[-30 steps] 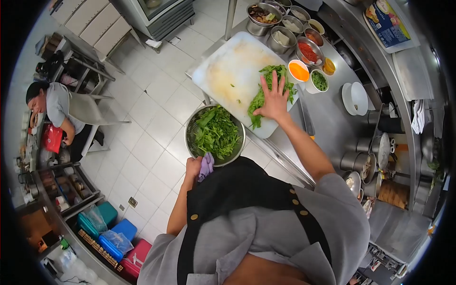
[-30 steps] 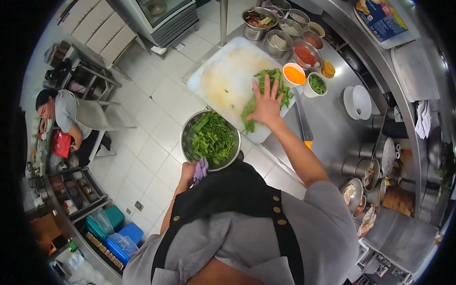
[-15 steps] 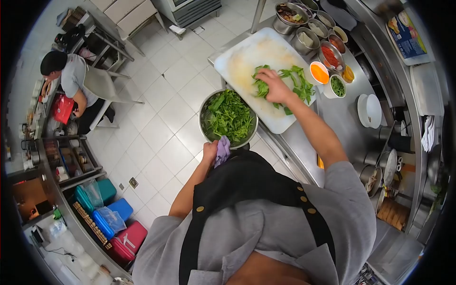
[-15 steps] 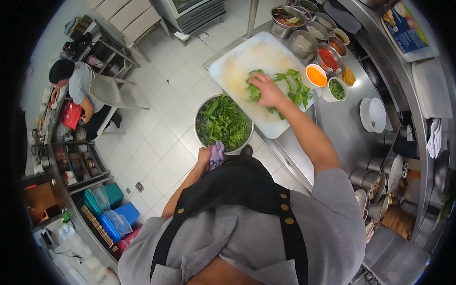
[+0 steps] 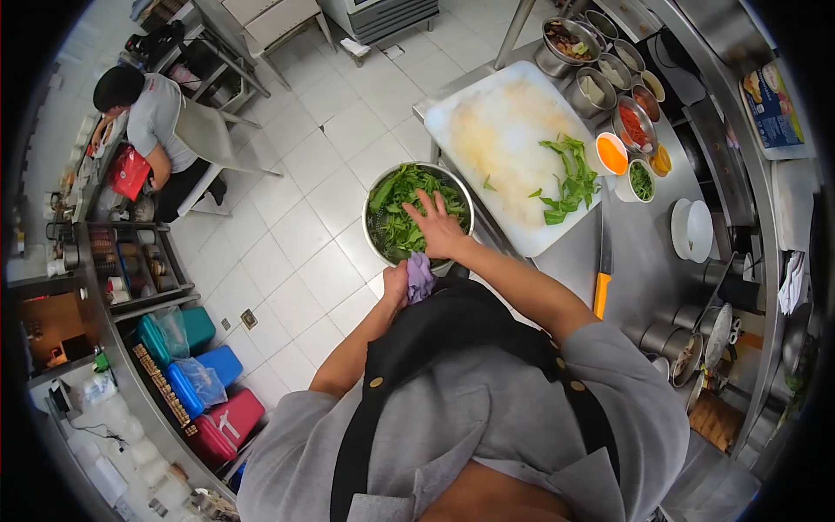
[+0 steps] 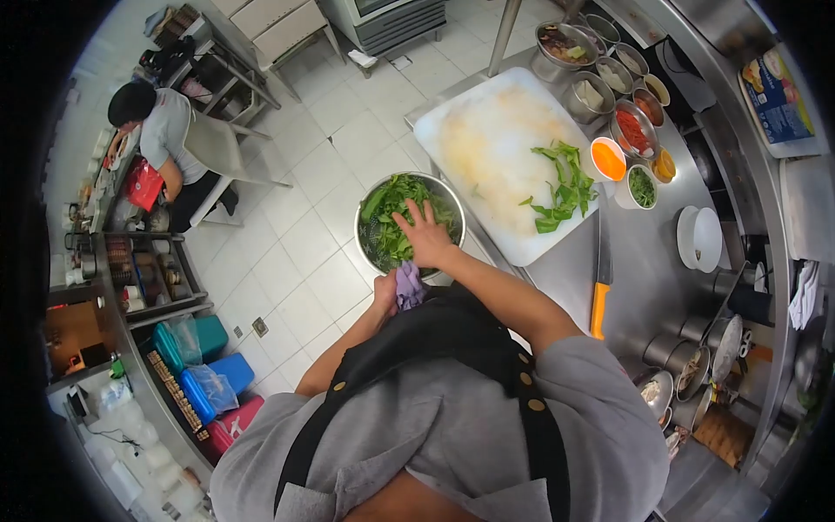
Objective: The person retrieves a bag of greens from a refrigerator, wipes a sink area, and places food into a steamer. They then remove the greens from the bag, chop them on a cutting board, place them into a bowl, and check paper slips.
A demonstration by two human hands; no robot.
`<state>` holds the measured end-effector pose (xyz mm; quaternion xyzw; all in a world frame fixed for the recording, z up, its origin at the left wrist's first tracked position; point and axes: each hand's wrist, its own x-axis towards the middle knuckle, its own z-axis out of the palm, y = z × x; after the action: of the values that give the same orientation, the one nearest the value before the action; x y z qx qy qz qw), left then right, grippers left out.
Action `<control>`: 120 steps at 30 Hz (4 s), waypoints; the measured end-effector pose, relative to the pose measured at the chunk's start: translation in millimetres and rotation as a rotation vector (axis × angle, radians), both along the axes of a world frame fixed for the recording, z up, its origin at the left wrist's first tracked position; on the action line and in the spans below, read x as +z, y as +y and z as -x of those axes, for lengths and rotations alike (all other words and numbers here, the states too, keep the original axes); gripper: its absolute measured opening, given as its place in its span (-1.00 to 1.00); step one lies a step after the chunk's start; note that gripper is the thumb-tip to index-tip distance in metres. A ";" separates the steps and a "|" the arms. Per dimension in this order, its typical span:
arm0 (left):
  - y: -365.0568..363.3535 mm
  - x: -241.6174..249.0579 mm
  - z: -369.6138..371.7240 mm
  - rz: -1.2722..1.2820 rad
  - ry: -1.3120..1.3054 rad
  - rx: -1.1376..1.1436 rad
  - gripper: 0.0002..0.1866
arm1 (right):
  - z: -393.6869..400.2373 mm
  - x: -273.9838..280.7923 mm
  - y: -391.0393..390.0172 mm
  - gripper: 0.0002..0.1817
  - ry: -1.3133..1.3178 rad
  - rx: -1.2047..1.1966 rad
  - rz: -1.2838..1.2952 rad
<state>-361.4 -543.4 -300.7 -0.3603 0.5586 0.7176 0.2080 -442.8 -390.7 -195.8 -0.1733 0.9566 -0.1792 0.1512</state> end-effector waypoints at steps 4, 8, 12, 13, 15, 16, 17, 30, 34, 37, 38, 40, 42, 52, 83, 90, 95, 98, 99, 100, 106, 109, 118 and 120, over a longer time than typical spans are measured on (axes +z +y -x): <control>2.6 28.1 2.1 -0.103 0.011 -0.005 -0.69 | -4.4 42.0 4.4 0.18 -0.097 0.018 -0.060; 3.5 23.8 1.2 -0.148 0.035 -0.016 -0.70 | -10.4 58.9 25.8 0.08 -0.018 0.032 0.015; 6.6 33.9 6.2 -0.071 0.035 -0.082 -0.68 | -14.4 53.1 56.1 -0.07 0.142 -0.119 0.128; 6.5 32.8 7.2 -0.053 0.008 -0.069 -0.68 | -16.0 51.3 61.8 -0.14 0.215 -0.227 0.150; 5.0 29.6 5.6 -0.032 0.005 -0.054 -0.67 | -16.4 42.8 69.6 -0.25 0.380 -0.449 0.096; 4.4 26.9 3.9 -0.026 0.003 -0.054 -0.67 | -18.0 35.8 68.0 -0.25 0.377 -0.450 0.101; 4.3 24.2 2.1 -0.008 -0.010 -0.073 -0.66 | -21.7 29.3 66.8 -0.27 0.375 -0.375 0.139; 7.5 -2.6 -1.8 0.113 0.040 -0.332 -0.58 | 6.7 83.6 254.7 0.32 0.042 -0.700 -0.135; 12.9 1.4 0.4 0.085 0.026 -0.293 -0.58 | 38.1 66.1 261.5 0.26 -0.031 -0.578 -0.208; 13.5 19.7 -0.1 0.014 0.024 -0.237 -0.60 | 37.2 65.8 272.0 0.18 0.059 -0.437 0.086; 15.0 25.2 -1.3 0.067 0.029 -0.266 -0.60 | 35.0 65.0 278.0 0.14 0.135 -0.322 0.287; 14.8 30.2 -6.0 0.119 0.028 -0.282 -0.61 | 28.6 69.4 276.9 -0.19 0.073 -0.532 0.510; 12.0 32.9 -4.9 0.131 0.048 -0.269 -0.61 | 30.0 53.8 287.8 -0.52 0.127 -0.913 0.339; -10.1 26.7 4.9 0.303 0.050 -0.257 -0.60 | -10.8 60.2 284.6 -0.54 0.412 -0.733 0.352; -22.7 11.9 39.1 0.052 -0.061 -0.210 -0.64 | -31.5 106.5 145.3 -0.58 -0.205 -1.006 0.042; -30.1 15.4 46.8 0.157 0.009 -0.300 -0.62 | -28.7 39.9 149.4 -0.58 0.023 -0.985 0.030; -29.3 15.6 56.8 0.087 -0.024 -0.281 -0.62 | -44.8 114.2 149.4 -0.58 -0.025 -1.178 0.127; -29.2 18.6 59.3 0.060 -0.017 -0.293 -0.62 | -54.4 114.2 149.0 -0.58 -0.071 -1.291 0.109; -29.7 18.8 60.5 0.049 -0.007 -0.301 -0.62 | -54.1 112.9 148.4 -0.58 -0.070 -1.300 0.111; -29.8 18.9 62.2 0.050 -0.004 -0.309 -0.62 | -51.8 110.6 148.4 -0.58 -0.128 -1.281 0.110; -31.7 21.9 67.9 0.225 0.062 -0.438 -0.59 | -61.8 27.2 144.4 -0.62 -0.047 -1.243 -0.018; -32.8 10.9 68.7 0.231 0.090 -0.482 -0.56 | -51.7 41.9 157.3 -0.61 0.009 -1.204 -0.054; -7.8 29.6 66.5 0.318 0.120 -0.692 -0.58 | -161.7 81.0 194.8 -0.63 0.139 -1.106 -0.176; -2.0 23.2 62.5 0.299 0.114 -0.671 -0.58 | -184.3 68.3 196.0 -0.60 0.129 -1.169 -0.196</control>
<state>-423.9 -545.3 -277.6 -0.1429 0.7549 0.5388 0.3455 -258.5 -194.7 -127.6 0.3864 0.9126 -0.1328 -0.0156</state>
